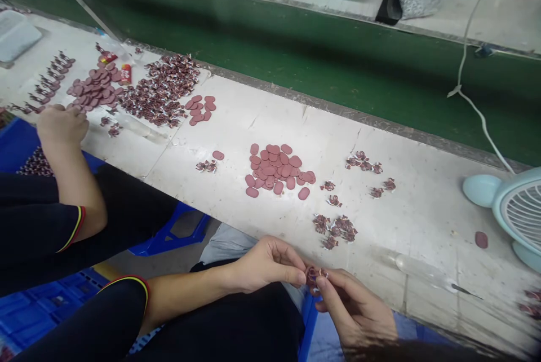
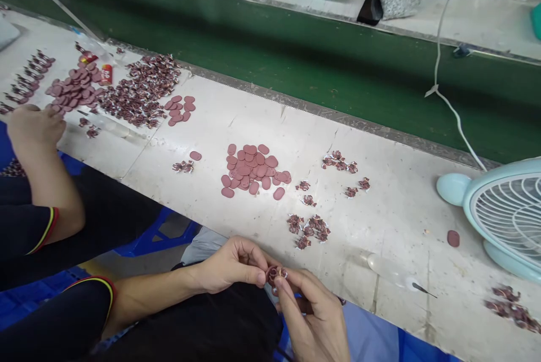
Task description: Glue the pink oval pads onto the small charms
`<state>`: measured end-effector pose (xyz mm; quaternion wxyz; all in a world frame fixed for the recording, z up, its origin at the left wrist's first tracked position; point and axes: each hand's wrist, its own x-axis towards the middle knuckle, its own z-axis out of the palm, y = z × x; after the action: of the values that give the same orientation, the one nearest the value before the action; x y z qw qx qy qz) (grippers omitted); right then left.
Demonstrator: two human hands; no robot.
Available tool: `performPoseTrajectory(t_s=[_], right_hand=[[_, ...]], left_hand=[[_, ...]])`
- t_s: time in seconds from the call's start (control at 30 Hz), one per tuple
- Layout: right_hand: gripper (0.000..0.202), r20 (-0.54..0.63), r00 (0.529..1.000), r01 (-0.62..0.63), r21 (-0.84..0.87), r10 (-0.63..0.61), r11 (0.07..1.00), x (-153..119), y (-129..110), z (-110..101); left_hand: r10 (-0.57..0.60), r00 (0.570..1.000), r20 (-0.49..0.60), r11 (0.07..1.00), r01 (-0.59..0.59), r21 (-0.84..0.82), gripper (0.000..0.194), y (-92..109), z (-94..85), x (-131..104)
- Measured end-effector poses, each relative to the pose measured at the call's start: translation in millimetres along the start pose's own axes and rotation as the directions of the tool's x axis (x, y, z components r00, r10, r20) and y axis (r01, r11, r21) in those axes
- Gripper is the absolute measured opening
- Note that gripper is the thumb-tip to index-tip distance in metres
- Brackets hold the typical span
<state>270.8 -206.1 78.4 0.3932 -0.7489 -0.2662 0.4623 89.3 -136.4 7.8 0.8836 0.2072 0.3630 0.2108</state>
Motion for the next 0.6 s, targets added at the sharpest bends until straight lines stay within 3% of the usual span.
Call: performPoseTrajectory(t_s=[0.23, 0.37, 0.6], right_hand=[[0.04, -0.023, 0.998, 0.058, -0.078, -0.06, 0.995, 4, -2, -4], [0.031, 0.051, 0.986, 0.165, -0.087, -0.161, 0.982, 11, 12, -8], [0.025, 0.062, 0.982, 0.176, -0.004, -0.176, 0.984, 17, 30, -10]], left_hand=[[0.052, 0.995, -0.081, 0.998, -0.049, 0.036, 0.052, -2, 5.4, 0], [0.066, 0.993, -0.094, 0.997, -0.061, 0.051, 0.052, -1, 7.3, -1], [0.115, 0.991, -0.068, 0.992, -0.111, 0.057, 0.051, 5, 13.1, 1]])
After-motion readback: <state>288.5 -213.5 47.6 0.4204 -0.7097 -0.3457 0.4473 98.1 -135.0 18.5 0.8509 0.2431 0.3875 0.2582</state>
